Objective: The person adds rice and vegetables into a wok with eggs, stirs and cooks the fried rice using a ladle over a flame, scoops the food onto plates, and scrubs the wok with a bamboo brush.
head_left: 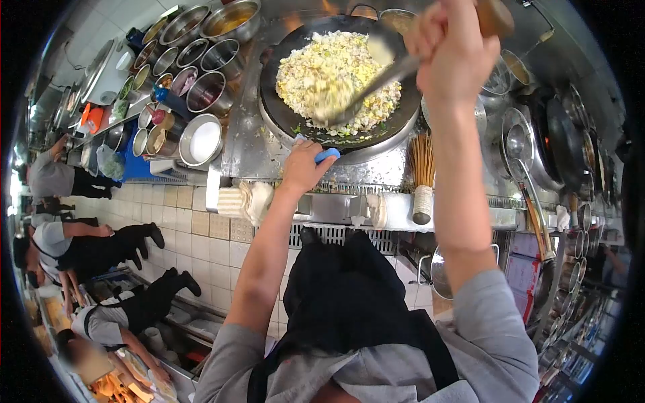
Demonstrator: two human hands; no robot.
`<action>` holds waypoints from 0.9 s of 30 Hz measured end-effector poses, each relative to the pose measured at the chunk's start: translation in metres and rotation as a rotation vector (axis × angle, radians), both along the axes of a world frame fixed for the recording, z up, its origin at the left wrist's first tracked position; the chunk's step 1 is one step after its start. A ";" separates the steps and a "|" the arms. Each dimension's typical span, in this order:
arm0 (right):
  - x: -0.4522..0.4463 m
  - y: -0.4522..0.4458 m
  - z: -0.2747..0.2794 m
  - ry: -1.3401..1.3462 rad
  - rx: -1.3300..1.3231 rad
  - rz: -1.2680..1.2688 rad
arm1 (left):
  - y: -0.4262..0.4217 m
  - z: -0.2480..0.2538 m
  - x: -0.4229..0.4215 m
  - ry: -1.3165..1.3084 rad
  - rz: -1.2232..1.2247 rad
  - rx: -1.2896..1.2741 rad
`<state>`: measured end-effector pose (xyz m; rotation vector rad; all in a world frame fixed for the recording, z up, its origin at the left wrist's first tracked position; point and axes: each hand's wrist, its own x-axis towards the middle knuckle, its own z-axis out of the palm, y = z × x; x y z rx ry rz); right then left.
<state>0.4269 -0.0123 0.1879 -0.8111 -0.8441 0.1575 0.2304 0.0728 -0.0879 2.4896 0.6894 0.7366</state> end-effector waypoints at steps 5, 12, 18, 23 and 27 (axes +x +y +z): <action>0.010 0.037 -0.084 0.190 0.172 0.009 | 0.004 -0.002 0.000 0.044 -0.006 -0.042; 0.083 -0.015 -0.037 0.533 -0.037 0.096 | -0.085 0.081 -0.027 0.049 0.051 0.037; 0.086 0.010 0.011 0.358 -0.093 -0.285 | -0.074 0.091 -0.028 -0.072 0.043 0.100; 0.070 0.049 0.018 0.289 0.058 -0.379 | -0.089 0.012 -0.046 -0.067 -0.017 0.061; 0.093 0.024 0.059 0.312 0.111 -0.300 | -0.124 0.058 -0.091 -0.061 -0.010 0.104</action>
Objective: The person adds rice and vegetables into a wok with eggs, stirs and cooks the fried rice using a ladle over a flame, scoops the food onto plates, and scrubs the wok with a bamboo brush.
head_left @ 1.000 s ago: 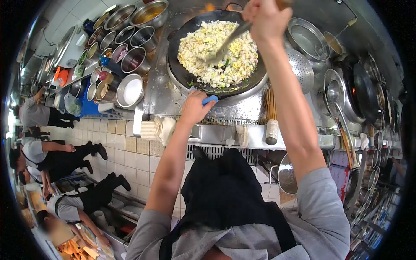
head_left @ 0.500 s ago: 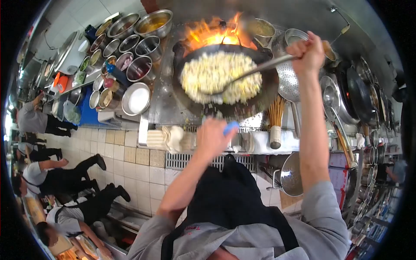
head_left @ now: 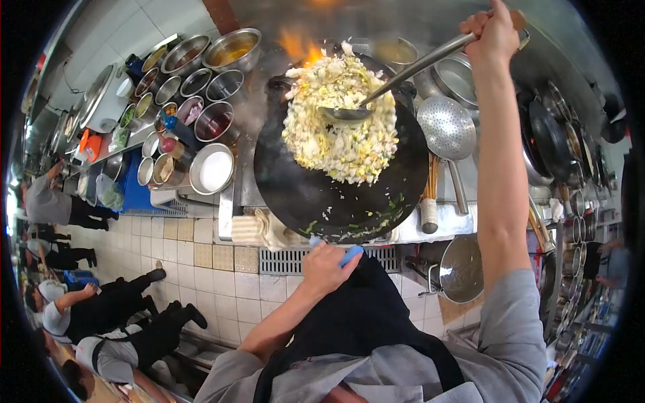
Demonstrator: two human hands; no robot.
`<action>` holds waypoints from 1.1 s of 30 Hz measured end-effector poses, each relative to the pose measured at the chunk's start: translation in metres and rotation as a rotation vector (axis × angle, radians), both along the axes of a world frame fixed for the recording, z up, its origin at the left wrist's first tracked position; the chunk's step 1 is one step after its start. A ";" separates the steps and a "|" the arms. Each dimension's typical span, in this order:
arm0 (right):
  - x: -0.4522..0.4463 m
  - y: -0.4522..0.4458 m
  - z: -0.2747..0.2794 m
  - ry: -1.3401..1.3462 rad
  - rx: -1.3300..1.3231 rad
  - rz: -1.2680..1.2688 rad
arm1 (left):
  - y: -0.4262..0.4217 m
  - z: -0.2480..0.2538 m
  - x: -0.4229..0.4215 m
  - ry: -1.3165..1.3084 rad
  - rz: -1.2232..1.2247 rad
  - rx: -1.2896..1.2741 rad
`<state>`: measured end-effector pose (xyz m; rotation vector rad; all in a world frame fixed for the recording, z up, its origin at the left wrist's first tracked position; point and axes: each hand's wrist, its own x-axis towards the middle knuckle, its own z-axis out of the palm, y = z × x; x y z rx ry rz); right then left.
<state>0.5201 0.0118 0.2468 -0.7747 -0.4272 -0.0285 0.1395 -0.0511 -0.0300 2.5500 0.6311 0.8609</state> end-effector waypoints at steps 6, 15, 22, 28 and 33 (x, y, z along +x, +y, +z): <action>-0.032 0.052 -0.042 -0.120 -0.143 -0.203 | 0.062 -0.005 0.056 -0.047 0.032 0.013; -0.032 0.019 0.007 -0.093 -0.198 -0.086 | 0.035 0.057 0.030 0.051 0.006 -0.009; -0.054 0.028 0.002 -0.055 -0.139 -0.031 | 0.030 -0.047 0.017 0.000 -0.064 0.054; -0.085 -0.002 0.097 -0.236 0.060 0.066 | 0.081 -0.015 0.047 0.085 0.047 -0.007; -0.092 -0.070 0.056 -0.562 0.198 0.468 | 0.130 -0.047 0.073 0.077 0.029 0.001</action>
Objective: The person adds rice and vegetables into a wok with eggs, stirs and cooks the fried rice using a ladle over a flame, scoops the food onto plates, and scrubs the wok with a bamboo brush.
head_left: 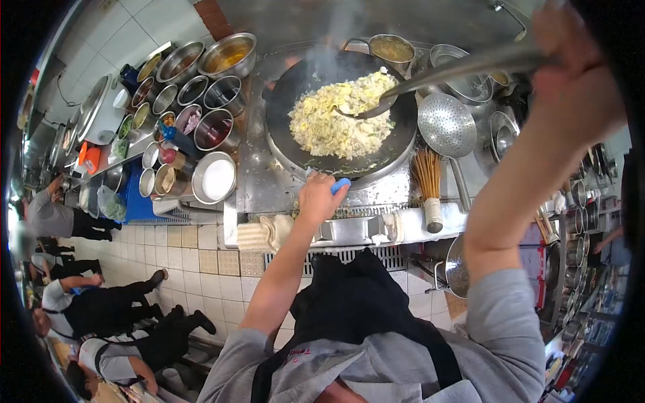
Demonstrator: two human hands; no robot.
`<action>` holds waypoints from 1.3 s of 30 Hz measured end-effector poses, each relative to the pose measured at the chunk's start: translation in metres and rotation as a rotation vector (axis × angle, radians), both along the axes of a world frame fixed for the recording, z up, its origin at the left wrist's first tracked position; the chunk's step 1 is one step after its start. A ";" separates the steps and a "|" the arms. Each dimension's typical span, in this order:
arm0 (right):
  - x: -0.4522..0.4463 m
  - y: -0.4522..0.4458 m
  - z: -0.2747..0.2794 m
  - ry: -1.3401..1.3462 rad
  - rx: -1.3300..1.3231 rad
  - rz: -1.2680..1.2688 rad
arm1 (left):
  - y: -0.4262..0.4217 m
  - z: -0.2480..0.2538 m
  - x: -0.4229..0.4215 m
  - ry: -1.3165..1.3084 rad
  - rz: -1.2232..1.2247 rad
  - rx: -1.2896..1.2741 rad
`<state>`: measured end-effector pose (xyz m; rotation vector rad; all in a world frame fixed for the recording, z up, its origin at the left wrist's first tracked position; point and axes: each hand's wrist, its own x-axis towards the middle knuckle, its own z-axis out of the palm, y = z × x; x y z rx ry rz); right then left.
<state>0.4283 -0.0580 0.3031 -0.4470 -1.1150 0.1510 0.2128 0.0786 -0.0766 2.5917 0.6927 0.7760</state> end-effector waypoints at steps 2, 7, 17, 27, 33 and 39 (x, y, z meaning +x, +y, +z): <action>0.010 0.042 -0.088 -0.035 -0.074 -0.340 | 0.003 -0.005 0.002 -0.006 -0.007 0.014; 0.023 0.095 -0.128 0.202 -0.297 -0.333 | -0.007 0.005 -0.008 0.047 -0.045 -0.128; 0.003 0.140 -0.171 -0.002 -0.278 -0.536 | -0.080 0.226 -0.053 -0.433 -0.679 0.029; -0.001 0.154 -0.151 0.006 -0.333 -0.473 | -0.158 0.297 -0.077 -0.857 -0.382 -0.147; -0.009 0.156 -0.155 -0.002 -0.293 -0.474 | -0.172 0.301 -0.081 -0.805 -0.318 -0.170; -0.023 0.148 -0.152 -0.008 -0.275 -0.529 | -0.174 0.312 -0.098 -0.560 -0.069 -0.164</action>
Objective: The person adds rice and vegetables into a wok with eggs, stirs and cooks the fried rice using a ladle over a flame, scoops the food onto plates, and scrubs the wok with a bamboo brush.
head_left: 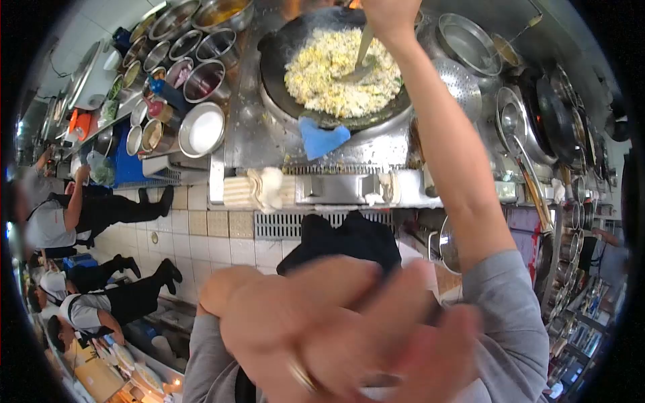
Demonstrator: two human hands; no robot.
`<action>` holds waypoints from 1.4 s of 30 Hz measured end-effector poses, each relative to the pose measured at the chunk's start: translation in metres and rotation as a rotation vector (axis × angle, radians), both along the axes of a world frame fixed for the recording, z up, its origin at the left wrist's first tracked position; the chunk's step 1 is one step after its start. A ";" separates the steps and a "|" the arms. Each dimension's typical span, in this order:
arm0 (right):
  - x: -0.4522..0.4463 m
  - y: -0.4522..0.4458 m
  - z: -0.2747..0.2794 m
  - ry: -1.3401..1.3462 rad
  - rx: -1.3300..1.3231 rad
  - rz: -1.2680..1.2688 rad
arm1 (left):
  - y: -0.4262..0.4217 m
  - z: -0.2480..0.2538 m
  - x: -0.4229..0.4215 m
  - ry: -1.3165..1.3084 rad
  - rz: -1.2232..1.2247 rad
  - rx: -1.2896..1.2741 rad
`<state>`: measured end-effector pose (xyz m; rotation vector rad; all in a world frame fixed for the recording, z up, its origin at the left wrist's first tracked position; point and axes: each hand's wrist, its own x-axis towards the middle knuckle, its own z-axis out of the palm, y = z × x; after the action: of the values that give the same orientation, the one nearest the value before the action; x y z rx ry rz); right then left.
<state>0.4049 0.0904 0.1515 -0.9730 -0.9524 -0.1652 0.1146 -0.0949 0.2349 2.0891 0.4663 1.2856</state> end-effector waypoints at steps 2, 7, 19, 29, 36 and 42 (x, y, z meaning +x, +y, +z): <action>0.012 -0.004 -0.004 -0.073 0.010 -0.084 | 0.014 -0.018 -0.015 0.187 0.095 -0.015; 0.034 0.000 0.006 -0.007 -0.022 -0.089 | 0.078 -0.186 -0.043 0.708 -0.123 0.061; 0.018 -0.045 -0.003 0.109 0.003 0.059 | -0.073 -0.542 -0.310 1.587 -0.086 -0.908; 0.037 -0.027 -0.001 0.164 0.021 0.007 | -0.070 -0.564 -0.306 1.498 0.113 -1.002; -0.004 -0.036 0.014 0.000 -0.079 0.303 | -0.071 -0.565 -0.302 1.462 0.159 -1.019; -0.003 -0.007 0.067 -0.033 -0.130 0.133 | -0.087 -0.573 -0.297 1.429 0.211 -1.060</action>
<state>0.4023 0.0838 0.2181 -1.0249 -1.0652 -0.0079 -0.1825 -0.1819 -0.3381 1.6059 1.5275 -0.6090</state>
